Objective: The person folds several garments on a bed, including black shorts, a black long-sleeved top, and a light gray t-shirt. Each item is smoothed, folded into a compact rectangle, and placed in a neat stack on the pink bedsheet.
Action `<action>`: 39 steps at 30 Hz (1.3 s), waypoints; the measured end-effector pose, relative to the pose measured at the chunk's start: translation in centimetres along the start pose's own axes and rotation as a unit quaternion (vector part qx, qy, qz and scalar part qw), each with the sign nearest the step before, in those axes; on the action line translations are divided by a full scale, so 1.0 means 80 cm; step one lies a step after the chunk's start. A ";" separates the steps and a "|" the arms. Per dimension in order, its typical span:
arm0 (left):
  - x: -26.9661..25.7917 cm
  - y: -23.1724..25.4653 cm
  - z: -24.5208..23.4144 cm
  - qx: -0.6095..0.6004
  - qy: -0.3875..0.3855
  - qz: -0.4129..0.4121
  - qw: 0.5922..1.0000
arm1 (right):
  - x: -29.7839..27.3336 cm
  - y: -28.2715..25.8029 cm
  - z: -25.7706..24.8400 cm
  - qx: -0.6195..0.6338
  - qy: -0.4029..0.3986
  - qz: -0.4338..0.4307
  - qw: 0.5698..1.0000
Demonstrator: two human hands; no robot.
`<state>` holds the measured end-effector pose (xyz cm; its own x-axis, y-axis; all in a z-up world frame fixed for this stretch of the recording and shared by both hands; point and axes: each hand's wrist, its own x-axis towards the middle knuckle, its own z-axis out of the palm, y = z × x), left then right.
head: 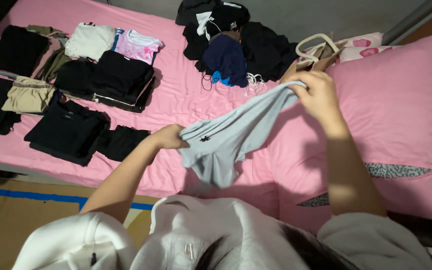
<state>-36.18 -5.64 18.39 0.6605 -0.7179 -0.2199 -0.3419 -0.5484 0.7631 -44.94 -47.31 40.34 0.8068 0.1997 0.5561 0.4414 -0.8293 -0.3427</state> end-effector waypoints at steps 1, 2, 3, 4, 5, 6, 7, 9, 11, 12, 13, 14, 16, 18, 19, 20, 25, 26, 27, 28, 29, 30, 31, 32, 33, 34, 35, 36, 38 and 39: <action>-0.004 -0.007 -0.007 0.007 0.013 -0.005 1.000 | -0.006 0.005 -0.003 -0.001 0.000 0.026 1.000; -0.006 -0.010 -0.012 0.013 0.026 -0.011 1.000 | -0.010 0.011 -0.003 0.005 -0.005 0.053 0.999; -0.010 -0.012 -0.019 0.016 0.041 -0.048 0.998 | -0.016 0.017 -0.001 0.014 -0.013 0.080 0.997; -0.013 -0.015 -0.035 0.019 0.055 -0.086 0.995 | -0.023 0.025 0.003 0.022 -0.022 0.108 0.994; -0.012 -0.017 -0.052 0.024 0.071 -0.123 0.990 | -0.027 0.035 0.007 0.024 -0.027 0.117 0.993; -0.012 -0.018 -0.066 0.017 0.111 -0.095 0.989 | -0.031 0.046 0.013 0.025 -0.031 0.126 0.991; -0.008 -0.017 -0.080 0.011 0.151 -0.066 0.986 | -0.033 0.059 0.021 0.025 -0.035 0.134 0.990; 0.002 -0.013 -0.107 0.087 0.235 -0.020 0.968 | -0.034 0.083 0.041 0.010 -0.021 0.158 0.987; 0.016 -0.003 -0.139 0.143 0.301 0.024 0.943 | -0.027 0.104 0.060 -0.027 -0.009 0.160 0.987; 0.025 0.006 -0.156 0.161 0.326 0.045 0.931 | -0.017 0.114 0.068 -0.058 -0.004 0.149 0.987; 0.031 0.016 -0.169 0.176 0.348 0.065 0.919 | -0.011 0.121 0.072 -0.088 -0.002 0.141 0.986; 0.035 0.028 -0.182 0.162 0.348 0.055 0.922 | -0.002 0.126 0.074 -0.070 0.025 0.145 0.987; 0.043 0.057 -0.217 0.135 0.347 0.035 0.927 | 0.022 0.132 0.077 -0.035 0.081 0.152 0.984; 0.044 0.083 -0.245 0.132 0.387 0.171 0.896 | 0.034 0.133 0.068 -0.042 0.121 0.101 0.987; 0.038 0.090 -0.252 0.105 0.387 0.174 0.900 | 0.037 0.131 0.064 -0.043 0.138 0.074 0.987; 0.034 0.095 -0.259 0.078 0.386 0.176 0.902 | 0.036 0.128 0.061 -0.033 0.150 0.063 0.986; 0.004 0.047 -0.219 0.022 0.318 0.180 0.930 | -0.043 0.108 0.101 -0.062 0.150 0.047 0.986; -0.001 0.025 -0.201 0.042 0.296 0.189 0.935 | -0.064 0.110 0.118 -0.058 0.112 0.042 0.991; -0.008 0.000 -0.178 0.061 0.273 0.195 0.940 | -0.089 0.112 0.141 -0.052 0.073 0.039 0.995; -0.014 -0.026 -0.149 0.092 0.239 0.173 0.951 | -0.118 0.111 0.169 -0.070 0.051 0.022 0.996; -0.019 -0.054 -0.119 0.125 0.205 0.154 0.959 | -0.148 0.113 0.193 -0.088 0.031 0.003 0.996; -0.021 -0.082 -0.087 0.156 0.169 0.136 0.964 | -0.181 0.113 0.221 -0.047 0.008 0.052 0.998; -0.023 -0.112 -0.055 0.187 0.140 0.108 0.966 | -0.215 0.113 0.249 -0.005 -0.017 0.101 0.995; -0.025 -0.143 -0.021 0.216 0.108 0.082 0.967 | -0.250 0.118 0.271 -0.018 -0.057 0.112 0.992; -0.027 -0.174 0.013 0.245 0.076 0.056 0.965 | -0.284 0.120 0.300 -0.031 -0.096 0.121 0.987; -0.031 -0.203 0.047 0.254 0.046 0.041 0.965 | -0.318 0.121 0.330 -0.043 -0.136 0.130 0.981; -0.031 -0.232 0.077 0.263 0.017 0.026 0.964 | -0.347 0.122 0.359 -0.057 -0.175 0.137 0.973; -0.034 -0.256 0.107 0.272 -0.012 0.013 0.962 | -0.374 0.122 0.383 -0.070 -0.214 0.143 0.964; -0.049 -0.285 0.160 0.276 -0.035 -0.007 0.961 | -0.424 0.115 0.409 -0.076 -0.274 0.183 0.941; -0.058 -0.293 0.183 0.277 -0.046 -0.018 0.960 | -0.445 0.106 0.417 -0.072 -0.301 0.217 0.926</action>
<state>-41.00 4.32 -7.37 0.6253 -0.7151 -0.3125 -0.6396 -0.6990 0.3199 -56.81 -44.04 -7.59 0.9878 0.0496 -0.1478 0.0020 -0.9521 -0.3057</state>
